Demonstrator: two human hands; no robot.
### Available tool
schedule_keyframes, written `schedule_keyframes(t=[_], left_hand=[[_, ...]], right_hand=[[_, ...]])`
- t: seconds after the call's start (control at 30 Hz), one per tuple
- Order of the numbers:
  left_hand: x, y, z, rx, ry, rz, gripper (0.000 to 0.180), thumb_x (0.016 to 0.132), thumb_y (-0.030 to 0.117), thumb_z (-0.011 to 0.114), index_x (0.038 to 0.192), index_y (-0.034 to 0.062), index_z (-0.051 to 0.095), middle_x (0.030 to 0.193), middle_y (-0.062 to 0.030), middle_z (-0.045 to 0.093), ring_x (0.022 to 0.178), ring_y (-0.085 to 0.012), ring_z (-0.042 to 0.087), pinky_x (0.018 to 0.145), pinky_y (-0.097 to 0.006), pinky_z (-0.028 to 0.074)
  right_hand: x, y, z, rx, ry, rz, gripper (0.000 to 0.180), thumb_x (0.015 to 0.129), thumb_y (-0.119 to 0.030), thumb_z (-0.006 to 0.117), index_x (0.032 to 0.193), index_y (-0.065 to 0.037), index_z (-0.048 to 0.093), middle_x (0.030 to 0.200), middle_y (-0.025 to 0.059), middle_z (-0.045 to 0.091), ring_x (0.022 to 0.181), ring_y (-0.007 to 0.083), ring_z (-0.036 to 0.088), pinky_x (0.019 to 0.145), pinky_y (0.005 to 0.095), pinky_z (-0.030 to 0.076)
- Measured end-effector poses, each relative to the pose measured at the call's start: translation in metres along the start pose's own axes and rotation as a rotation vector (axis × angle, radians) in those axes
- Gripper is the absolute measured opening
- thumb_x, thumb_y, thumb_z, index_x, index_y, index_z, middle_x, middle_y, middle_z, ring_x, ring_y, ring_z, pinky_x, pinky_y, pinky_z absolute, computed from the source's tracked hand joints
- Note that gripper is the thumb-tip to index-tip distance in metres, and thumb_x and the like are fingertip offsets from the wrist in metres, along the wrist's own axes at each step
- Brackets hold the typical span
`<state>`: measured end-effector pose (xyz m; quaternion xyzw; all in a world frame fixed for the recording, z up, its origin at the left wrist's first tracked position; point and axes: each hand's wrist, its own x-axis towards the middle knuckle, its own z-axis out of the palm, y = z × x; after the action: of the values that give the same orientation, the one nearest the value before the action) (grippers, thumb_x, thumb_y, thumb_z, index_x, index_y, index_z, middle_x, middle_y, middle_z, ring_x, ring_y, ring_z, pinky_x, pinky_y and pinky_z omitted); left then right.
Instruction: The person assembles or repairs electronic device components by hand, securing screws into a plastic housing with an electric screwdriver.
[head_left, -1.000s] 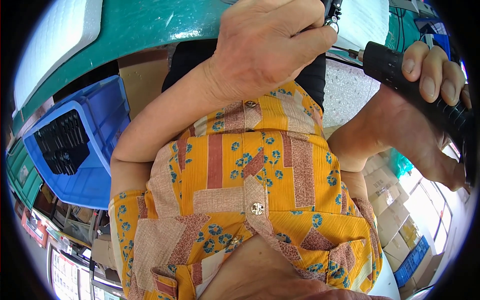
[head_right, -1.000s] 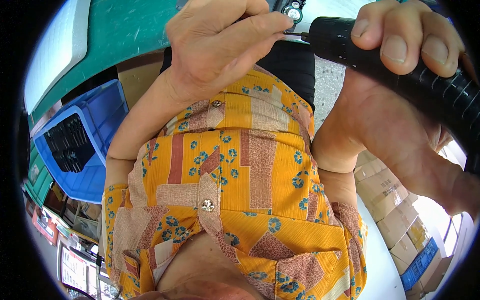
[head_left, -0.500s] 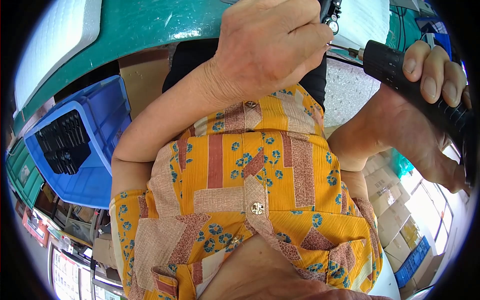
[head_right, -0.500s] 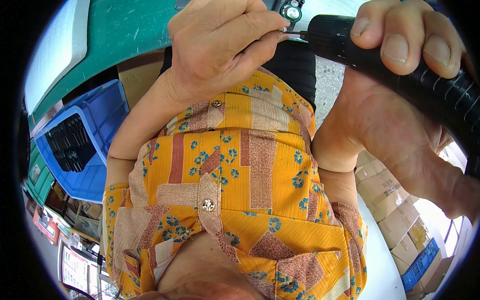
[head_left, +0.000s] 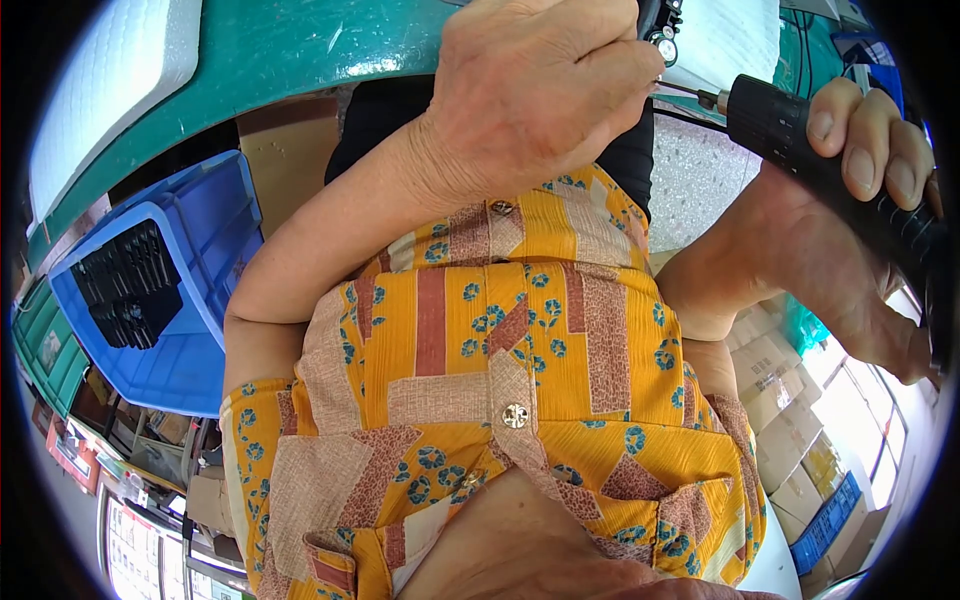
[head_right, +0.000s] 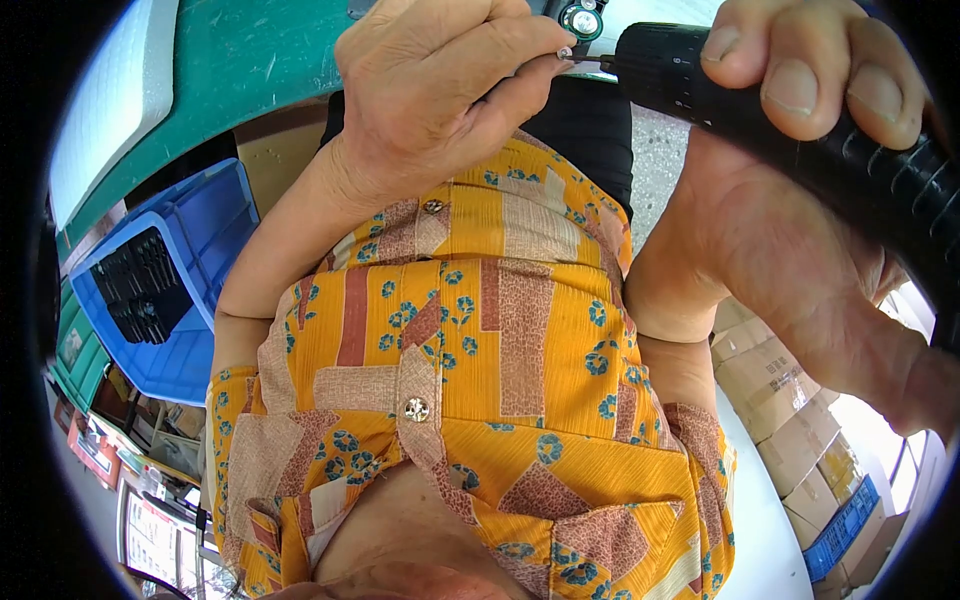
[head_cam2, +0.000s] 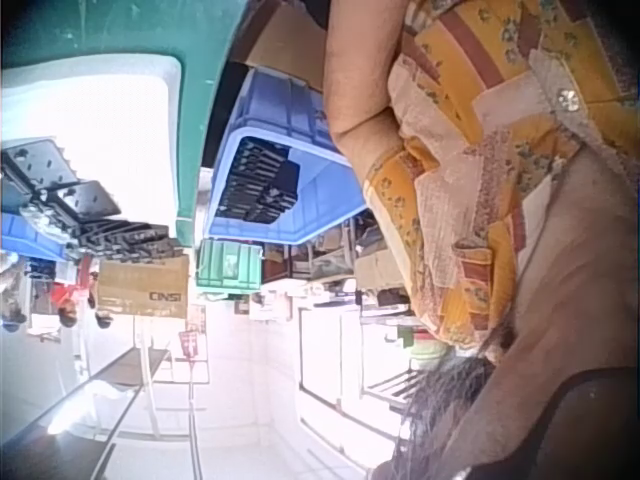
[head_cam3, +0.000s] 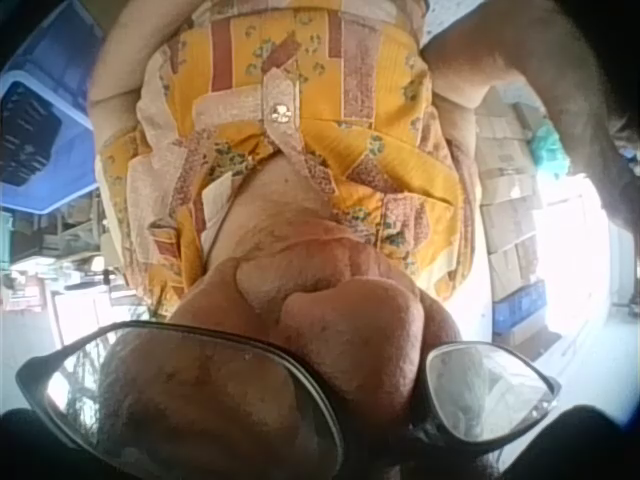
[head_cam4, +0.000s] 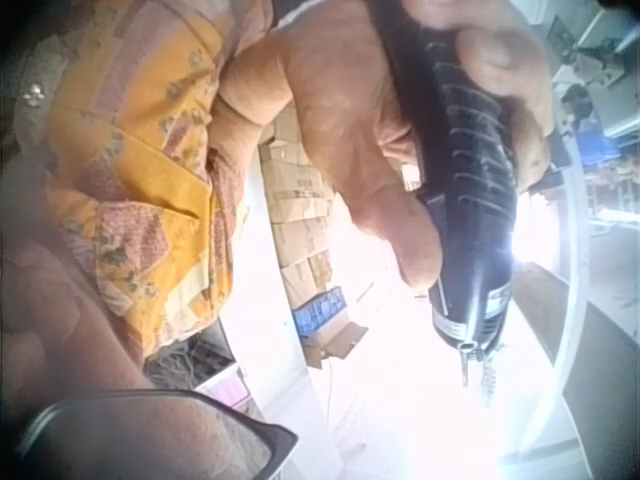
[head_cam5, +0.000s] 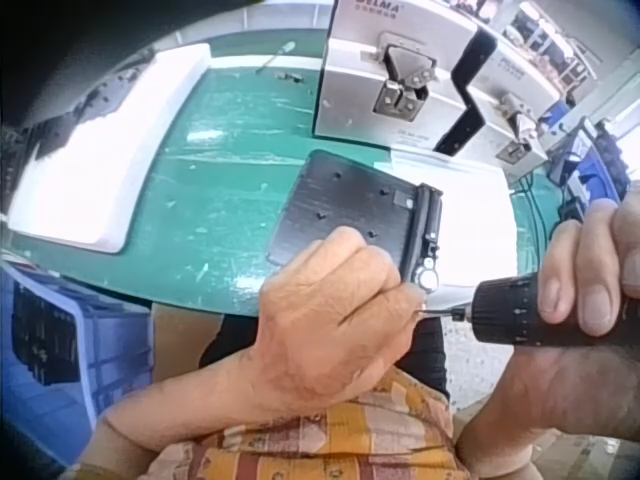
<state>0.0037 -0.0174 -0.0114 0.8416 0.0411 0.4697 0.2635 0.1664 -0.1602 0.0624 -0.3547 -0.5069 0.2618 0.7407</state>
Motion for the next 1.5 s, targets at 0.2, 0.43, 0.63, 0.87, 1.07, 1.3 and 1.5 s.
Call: schedule_keyframes(t=[0.2, 0.43, 0.63, 0.87, 1.07, 1.3, 1.5], left_hand=[[0.000, 0.002, 0.000, -0.022, -0.006, -0.007, 0.018, 0.068, 0.000, 0.078, 0.082, 0.0010, 0.067, 0.075, -0.0065, 0.050, 0.067, -0.0212, 0.054, 0.052, -0.033, 0.039], [-0.003, 0.003, -0.003, -0.022, -0.043, -0.004, 0.019, 0.068, 0.004, 0.080, 0.080, 0.0024, 0.066, 0.076, -0.0068, 0.051, 0.066, -0.0224, 0.053, 0.053, -0.034, 0.038], [-0.005, -0.012, 0.002, -0.010, -0.044, -0.004, 0.019, 0.069, 0.004, 0.081, 0.081, 0.0029, 0.066, 0.075, -0.0068, 0.051, 0.067, -0.0228, 0.053, 0.054, -0.035, 0.039], [-0.006, -0.011, 0.002, -0.027, -0.062, -0.004, 0.018, 0.070, 0.005, 0.081, 0.081, 0.0029, 0.066, 0.075, -0.0068, 0.051, 0.067, -0.0228, 0.053, 0.054, -0.035, 0.039], [-0.005, -0.007, 0.001, 0.000, -0.041, 0.011, 0.018, 0.069, 0.005, 0.081, 0.080, 0.0025, 0.066, 0.075, -0.0067, 0.051, 0.066, -0.0227, 0.053, 0.054, -0.035, 0.038], [-0.004, -0.001, -0.002, 0.029, -0.082, 0.081, 0.015, 0.076, 0.009, 0.076, 0.081, 0.0008, 0.065, 0.075, -0.0072, 0.050, 0.065, -0.0225, 0.052, 0.052, -0.035, 0.037], [-0.017, -0.050, 0.063, 0.037, 0.407, 0.553, 0.014, 0.080, 0.011, 0.073, 0.081, 0.0006, 0.064, 0.077, -0.0074, 0.050, 0.067, -0.0218, 0.053, 0.052, -0.034, 0.037]], right_hand=[[0.000, -0.001, 0.002, -0.008, -0.009, -0.006, 0.094, 0.060, -0.094, 0.066, 0.111, -0.015, 0.067, 0.096, 0.0039, 0.060, 0.080, 0.0201, 0.060, 0.073, 0.0400, 0.047], [0.001, 0.004, 0.006, -0.016, -0.019, -0.006, 0.094, 0.060, -0.095, 0.066, 0.112, -0.015, 0.067, 0.096, 0.0039, 0.060, 0.080, 0.0202, 0.061, 0.073, 0.0401, 0.047], [0.004, 0.013, -0.003, -0.022, -0.022, 0.003, 0.095, 0.061, -0.095, 0.065, 0.112, -0.015, 0.067, 0.097, 0.0039, 0.061, 0.080, 0.0202, 0.061, 0.073, 0.0401, 0.047], [0.002, 0.006, -0.002, -0.034, -0.028, 0.000, 0.095, 0.061, -0.095, 0.065, 0.112, -0.015, 0.067, 0.097, 0.0039, 0.061, 0.080, 0.0202, 0.061, 0.073, 0.0402, 0.048], [0.002, 0.003, 0.001, -0.039, -0.042, -0.010, 0.095, 0.061, -0.095, 0.064, 0.112, -0.016, 0.067, 0.097, 0.0039, 0.061, 0.080, 0.0203, 0.061, 0.073, 0.0402, 0.048], [-0.002, -0.012, -0.003, -0.054, -0.051, -0.021, 0.096, 0.061, -0.096, 0.064, 0.113, -0.016, 0.067, 0.097, 0.0039, 0.061, 0.080, 0.0203, 0.061, 0.073, 0.0403, 0.048], [0.000, -0.020, -0.018, -0.063, -0.063, -0.027, 0.096, 0.061, -0.096, 0.064, 0.113, -0.016, 0.067, 0.097, 0.0039, 0.061, 0.080, 0.0203, 0.061, 0.074, 0.0403, 0.048]])
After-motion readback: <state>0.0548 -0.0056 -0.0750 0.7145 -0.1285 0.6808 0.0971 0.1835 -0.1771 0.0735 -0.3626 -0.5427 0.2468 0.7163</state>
